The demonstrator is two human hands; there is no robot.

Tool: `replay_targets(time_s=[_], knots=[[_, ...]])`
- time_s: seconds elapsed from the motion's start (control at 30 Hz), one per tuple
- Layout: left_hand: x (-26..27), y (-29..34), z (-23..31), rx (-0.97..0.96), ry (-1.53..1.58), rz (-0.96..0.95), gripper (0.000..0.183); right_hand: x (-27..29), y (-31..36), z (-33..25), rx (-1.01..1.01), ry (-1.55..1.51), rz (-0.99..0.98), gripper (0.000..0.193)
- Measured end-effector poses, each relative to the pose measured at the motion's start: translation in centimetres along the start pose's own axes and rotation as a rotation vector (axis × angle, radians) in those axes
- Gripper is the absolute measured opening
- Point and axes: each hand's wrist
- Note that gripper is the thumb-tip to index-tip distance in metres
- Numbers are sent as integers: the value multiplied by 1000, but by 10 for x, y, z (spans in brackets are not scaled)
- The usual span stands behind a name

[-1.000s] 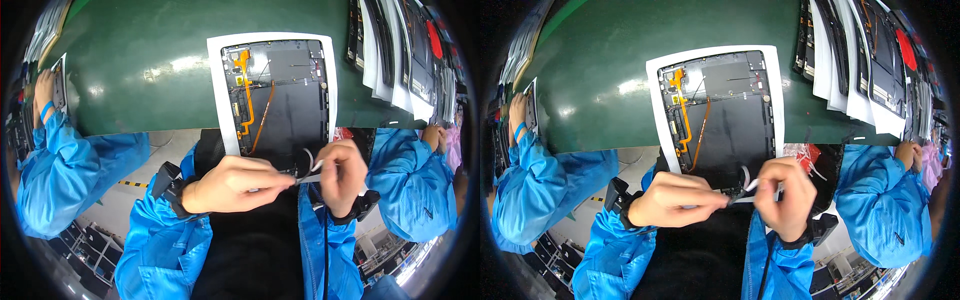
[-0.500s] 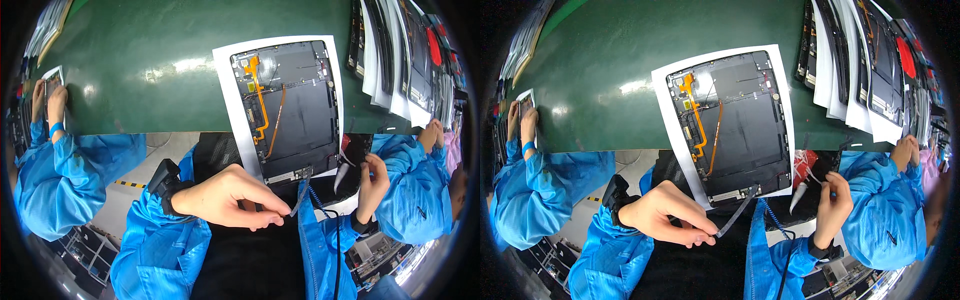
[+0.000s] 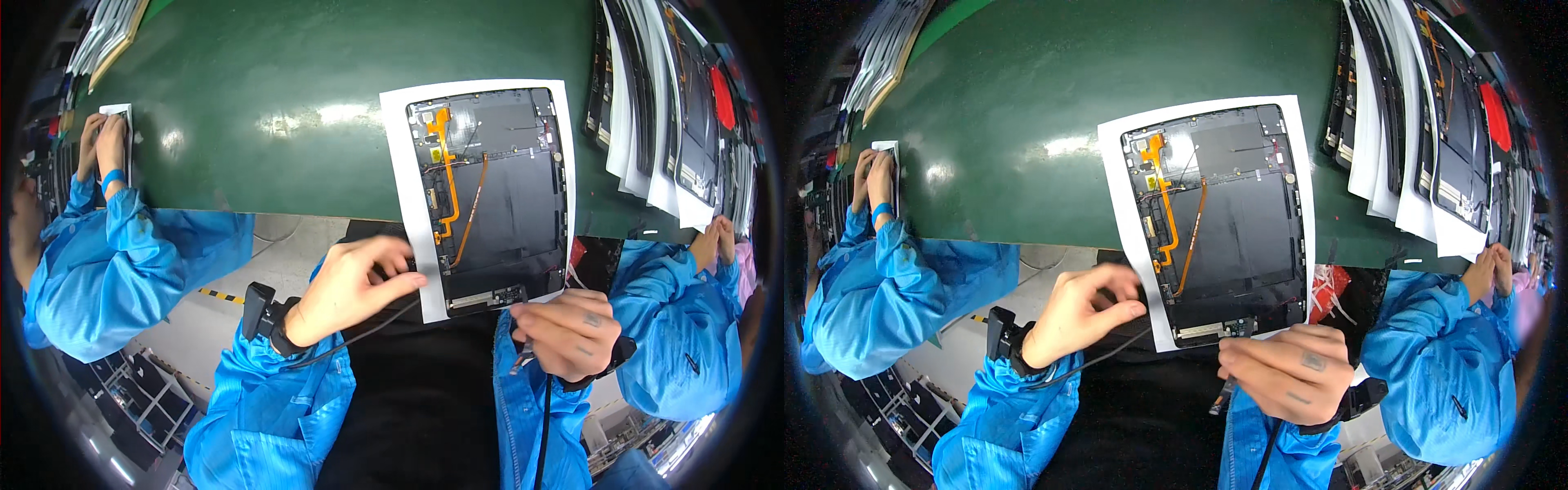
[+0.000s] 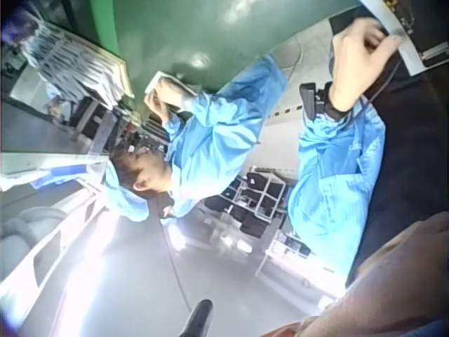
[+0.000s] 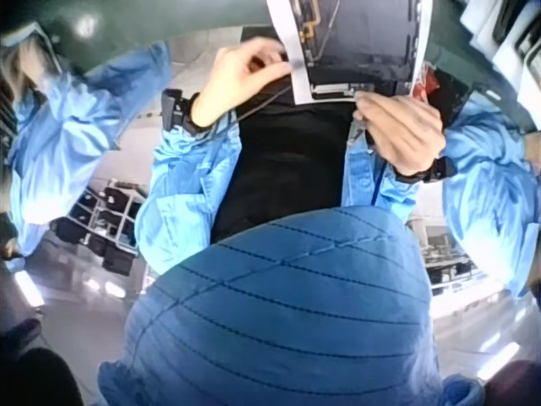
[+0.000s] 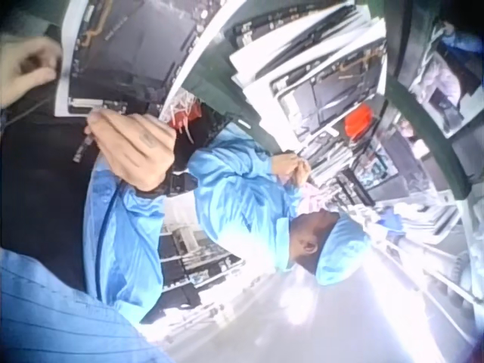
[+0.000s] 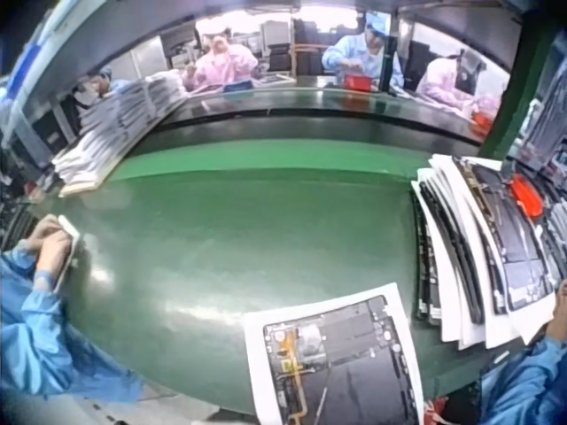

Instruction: Manually connecting ribbon cables and internal components during tablet assembly on a production line.

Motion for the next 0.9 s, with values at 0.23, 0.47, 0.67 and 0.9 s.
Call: replay_targets(time_s=[0.23, 0.47, 0.67, 0.9], knots=[[-51, -2, -12, -28, 383, -5, 54, 0, -5, 10, 33, 77, 109, 22], [-16, 1, -2, 35, 367, 116, 34, 4, -20, 20, -79, 98, 258, 35], [8, 2, 0, -44, 53, 308, 83, -16, -61, 45, -158, -111, 257, 21], [9, 9, 1, -25, -484, 591, 95, -30, -83, 78, -192, -54, 157, 16]])
Point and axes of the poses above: each hand's wrist, its own y-axis away from the middle knuckle, its own x-axis out of the back of the hand, z = x × y, and after that the axes turned 7 degrees about -y, right-handed
